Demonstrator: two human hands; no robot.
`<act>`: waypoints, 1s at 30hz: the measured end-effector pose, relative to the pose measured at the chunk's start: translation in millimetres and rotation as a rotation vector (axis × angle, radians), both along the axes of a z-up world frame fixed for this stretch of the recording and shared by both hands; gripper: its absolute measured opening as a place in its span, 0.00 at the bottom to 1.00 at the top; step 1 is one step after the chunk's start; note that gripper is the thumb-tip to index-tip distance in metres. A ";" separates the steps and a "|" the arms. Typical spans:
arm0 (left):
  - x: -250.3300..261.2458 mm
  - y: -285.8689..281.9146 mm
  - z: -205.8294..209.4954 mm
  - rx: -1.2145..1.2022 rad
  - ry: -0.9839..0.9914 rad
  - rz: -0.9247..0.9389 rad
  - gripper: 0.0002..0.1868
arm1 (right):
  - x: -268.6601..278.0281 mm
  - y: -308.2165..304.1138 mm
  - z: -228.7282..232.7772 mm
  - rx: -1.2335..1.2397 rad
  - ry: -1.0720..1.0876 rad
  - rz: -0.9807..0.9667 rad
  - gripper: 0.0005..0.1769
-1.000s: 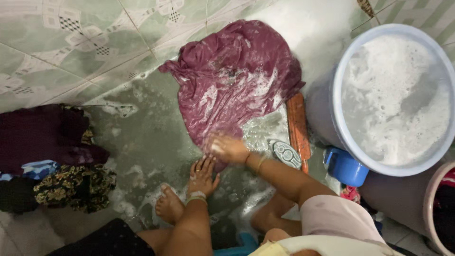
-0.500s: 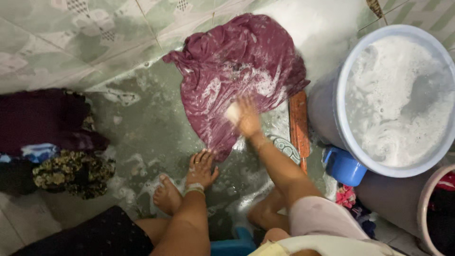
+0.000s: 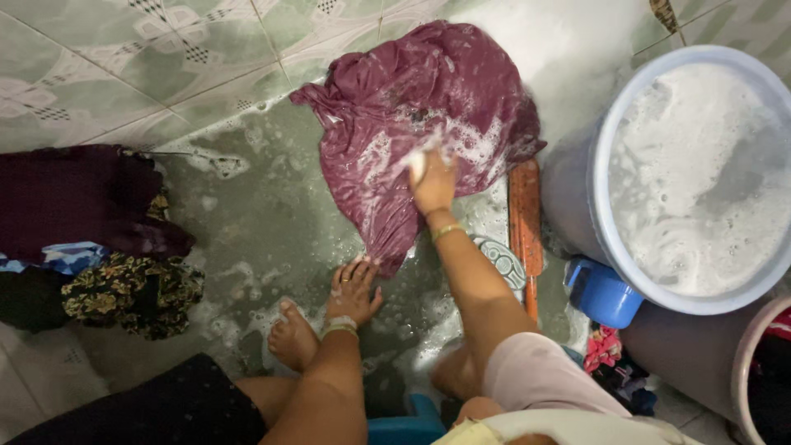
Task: The person washes a dark purple garment by hand on a tiled floor, scrubbing it with soap and rinsing it in a bucket of water. They then pick up a maroon t-shirt and repeat the scrubbing and rinsing process.
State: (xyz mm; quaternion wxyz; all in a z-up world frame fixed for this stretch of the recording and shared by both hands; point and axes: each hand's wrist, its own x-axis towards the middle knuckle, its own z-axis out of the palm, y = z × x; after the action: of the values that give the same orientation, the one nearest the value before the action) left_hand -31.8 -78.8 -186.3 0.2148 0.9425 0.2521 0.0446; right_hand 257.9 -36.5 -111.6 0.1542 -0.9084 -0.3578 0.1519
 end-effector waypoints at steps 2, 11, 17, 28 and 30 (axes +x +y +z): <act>2.2 -3.0 6.1 0.013 0.008 0.012 0.34 | 1.4 6.0 -4.8 0.161 -0.082 -0.225 0.31; 4.1 4.1 16.9 -0.029 0.052 -0.008 0.34 | -3.3 6.3 26.8 0.008 -0.076 0.306 0.60; 3.8 3.2 15.2 -0.038 0.039 -0.003 0.36 | -10.5 15.5 38.8 0.255 0.120 -0.115 0.37; 25.4 13.0 24.3 0.042 0.105 -0.027 0.42 | 115.3 9.4 -49.3 0.116 -0.171 -0.078 0.44; 55.4 37.0 28.8 0.162 0.240 -0.056 0.45 | 136.4 13.3 -76.3 -0.008 -0.269 -0.068 0.45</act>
State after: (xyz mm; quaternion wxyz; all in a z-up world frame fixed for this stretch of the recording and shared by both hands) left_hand 23.5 -41.8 -157.4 0.1076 0.9620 0.2451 -0.0544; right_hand 394.2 -23.2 -187.9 0.1062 -0.9328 -0.3434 0.0250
